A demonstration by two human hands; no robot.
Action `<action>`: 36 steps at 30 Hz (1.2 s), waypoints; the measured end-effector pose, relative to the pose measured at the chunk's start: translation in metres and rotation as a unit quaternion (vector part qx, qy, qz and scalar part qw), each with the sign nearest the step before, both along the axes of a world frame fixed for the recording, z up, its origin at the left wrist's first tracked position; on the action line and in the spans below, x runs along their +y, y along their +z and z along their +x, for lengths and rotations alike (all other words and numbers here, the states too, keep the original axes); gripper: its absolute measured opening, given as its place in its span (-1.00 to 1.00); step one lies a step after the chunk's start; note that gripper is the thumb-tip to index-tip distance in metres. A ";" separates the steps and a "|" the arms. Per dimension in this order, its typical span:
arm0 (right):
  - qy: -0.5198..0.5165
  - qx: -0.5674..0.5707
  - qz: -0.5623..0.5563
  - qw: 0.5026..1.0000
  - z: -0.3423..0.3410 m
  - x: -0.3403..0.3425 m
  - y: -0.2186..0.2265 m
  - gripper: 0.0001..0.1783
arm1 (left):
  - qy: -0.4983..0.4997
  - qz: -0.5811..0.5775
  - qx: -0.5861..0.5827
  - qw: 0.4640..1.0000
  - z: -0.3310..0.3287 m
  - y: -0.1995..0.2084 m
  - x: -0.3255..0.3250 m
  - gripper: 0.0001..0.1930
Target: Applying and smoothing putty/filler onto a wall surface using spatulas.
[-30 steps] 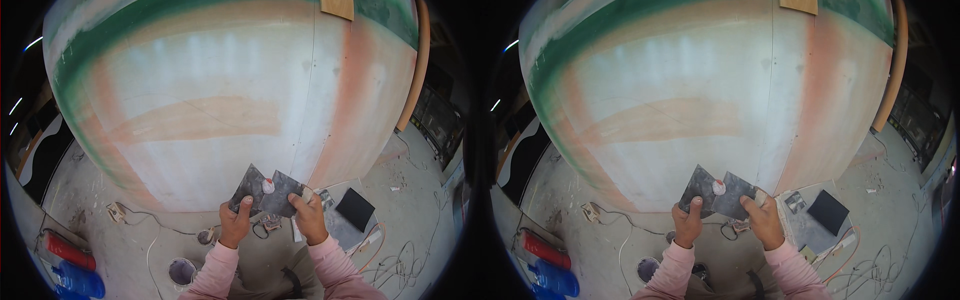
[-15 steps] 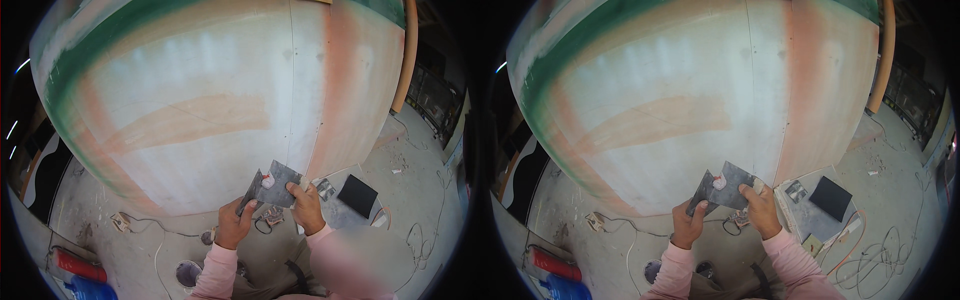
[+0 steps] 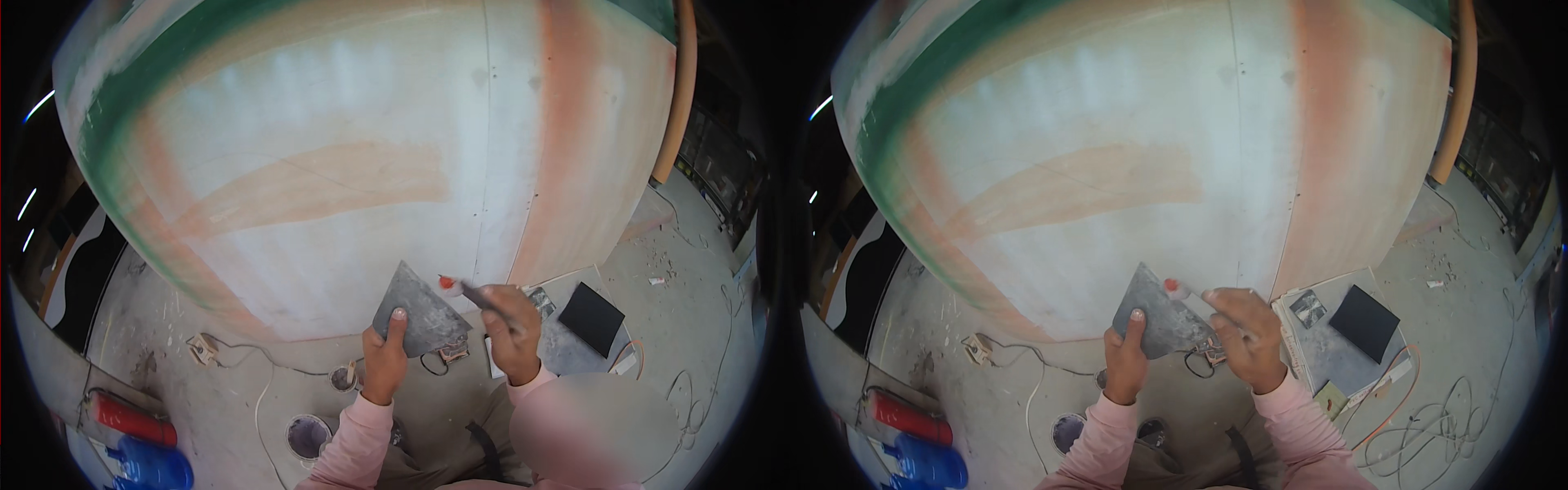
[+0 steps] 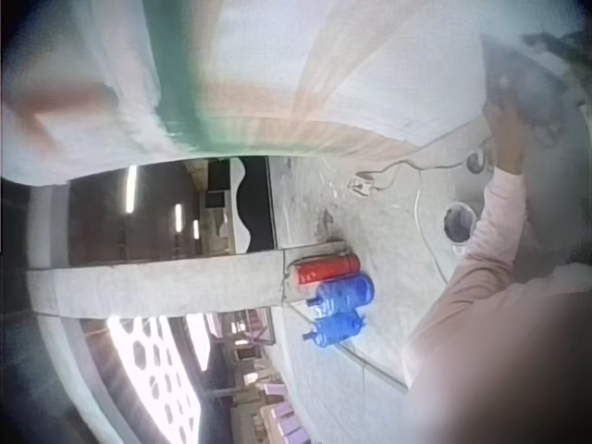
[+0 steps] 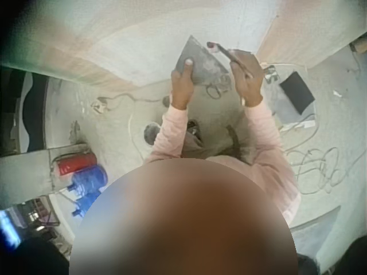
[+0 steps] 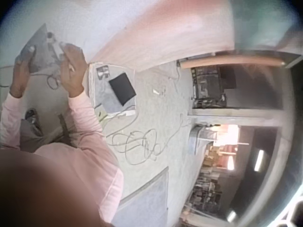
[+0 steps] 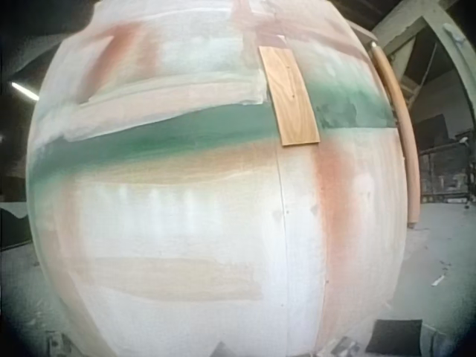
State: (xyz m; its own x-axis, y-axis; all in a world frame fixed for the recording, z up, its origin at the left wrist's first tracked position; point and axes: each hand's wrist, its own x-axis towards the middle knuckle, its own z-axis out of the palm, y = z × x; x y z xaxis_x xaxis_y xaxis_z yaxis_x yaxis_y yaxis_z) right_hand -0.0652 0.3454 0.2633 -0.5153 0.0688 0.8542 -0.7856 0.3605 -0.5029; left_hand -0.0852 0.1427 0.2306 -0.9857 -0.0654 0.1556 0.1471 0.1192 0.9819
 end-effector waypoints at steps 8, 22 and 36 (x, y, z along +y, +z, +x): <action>0.004 -0.064 0.148 0.987 0.007 -0.008 -0.010 -0.42 | -0.147 0.420 -0.044 0.894 0.003 0.012 0.012 -0.69; -0.099 -0.185 0.262 0.942 0.019 0.041 0.006 -0.47 | -0.107 0.443 -0.008 0.890 -0.002 0.025 0.024 -0.71; -0.087 -0.102 0.467 0.874 0.013 -0.006 0.053 -0.19 | 0.072 0.188 0.090 0.975 -0.005 0.018 0.033 -0.59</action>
